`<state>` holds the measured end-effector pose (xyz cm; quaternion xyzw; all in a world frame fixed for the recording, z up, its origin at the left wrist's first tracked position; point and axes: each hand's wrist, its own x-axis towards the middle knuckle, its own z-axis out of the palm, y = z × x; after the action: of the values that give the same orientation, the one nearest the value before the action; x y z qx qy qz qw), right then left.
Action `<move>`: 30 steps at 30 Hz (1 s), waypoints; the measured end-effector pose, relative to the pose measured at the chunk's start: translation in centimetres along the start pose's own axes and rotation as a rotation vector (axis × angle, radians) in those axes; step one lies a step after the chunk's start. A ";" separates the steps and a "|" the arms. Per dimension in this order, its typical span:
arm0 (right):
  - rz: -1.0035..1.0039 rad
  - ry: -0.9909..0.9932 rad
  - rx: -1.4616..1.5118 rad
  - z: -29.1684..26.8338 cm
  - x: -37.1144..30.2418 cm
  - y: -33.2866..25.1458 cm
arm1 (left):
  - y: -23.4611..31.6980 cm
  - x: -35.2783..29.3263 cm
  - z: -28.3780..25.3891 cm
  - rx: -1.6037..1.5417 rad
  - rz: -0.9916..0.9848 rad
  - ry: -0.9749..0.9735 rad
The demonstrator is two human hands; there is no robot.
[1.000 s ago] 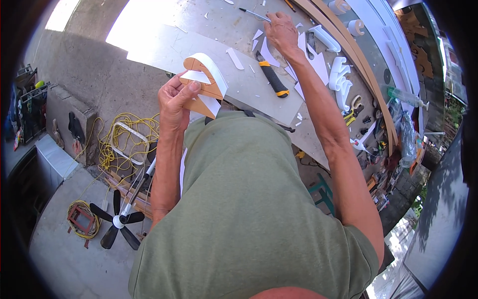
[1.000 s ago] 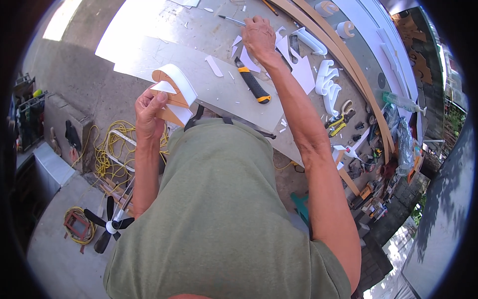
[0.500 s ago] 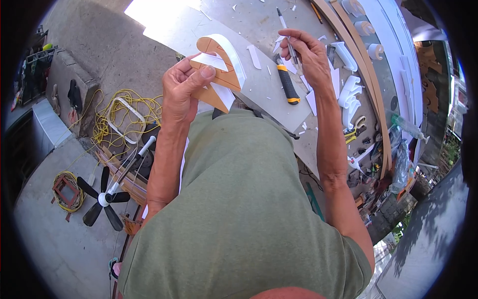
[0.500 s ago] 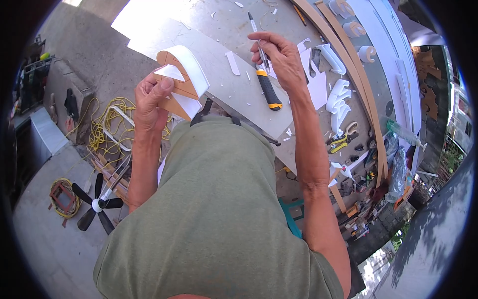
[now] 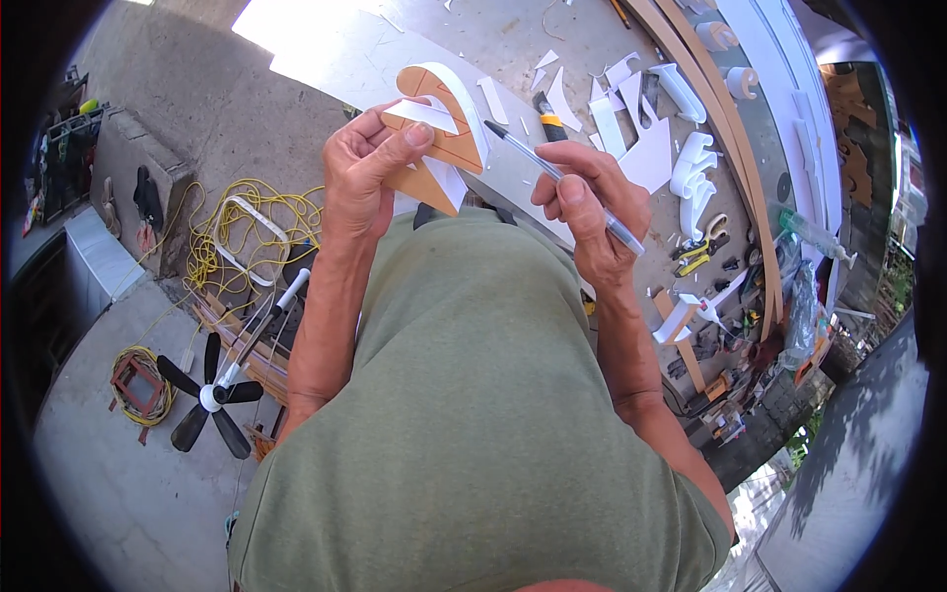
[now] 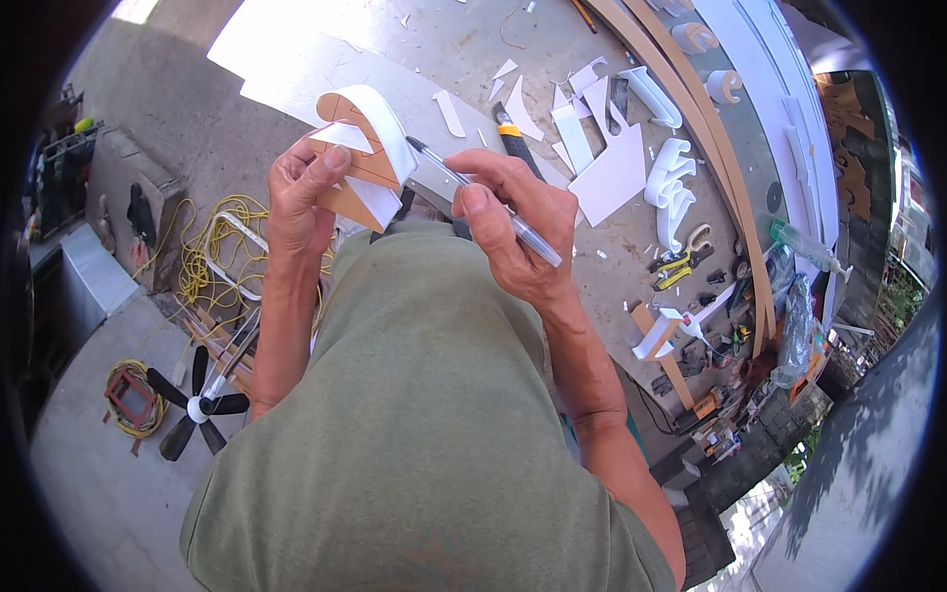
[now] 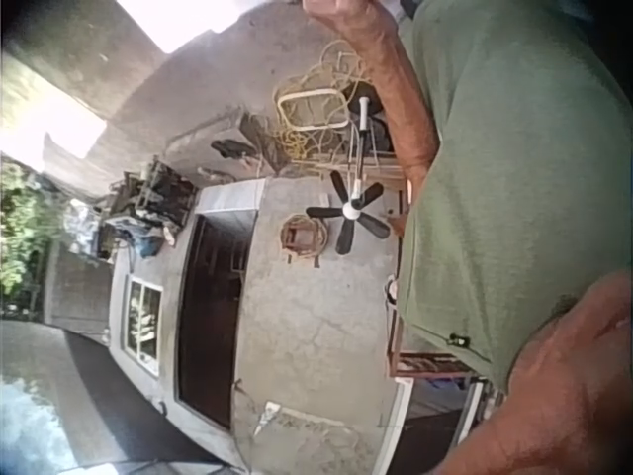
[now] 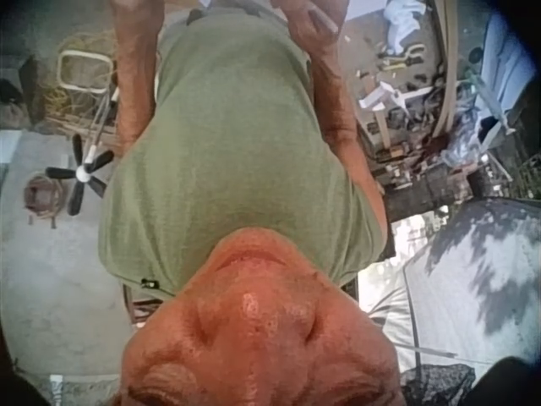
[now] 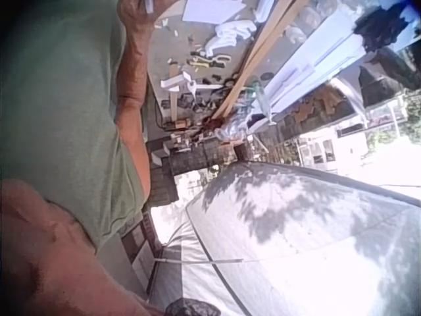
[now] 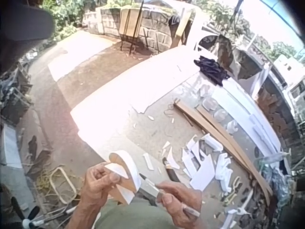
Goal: Trimming and fitting foam or plastic material into a 3D sign letter 'N' using a utility knife and sanding block.
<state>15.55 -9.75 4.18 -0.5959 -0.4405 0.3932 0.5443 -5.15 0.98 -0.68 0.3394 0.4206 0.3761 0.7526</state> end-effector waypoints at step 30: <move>-0.043 -0.061 -0.153 -0.3 0.3 0.5 | -0.5 -0.1 0.1 0.023 0.036 0.008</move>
<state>15.97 -9.59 3.71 -0.6138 -0.4984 0.3645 0.4920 -4.95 0.64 -1.00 0.3539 0.4217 0.3862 0.7401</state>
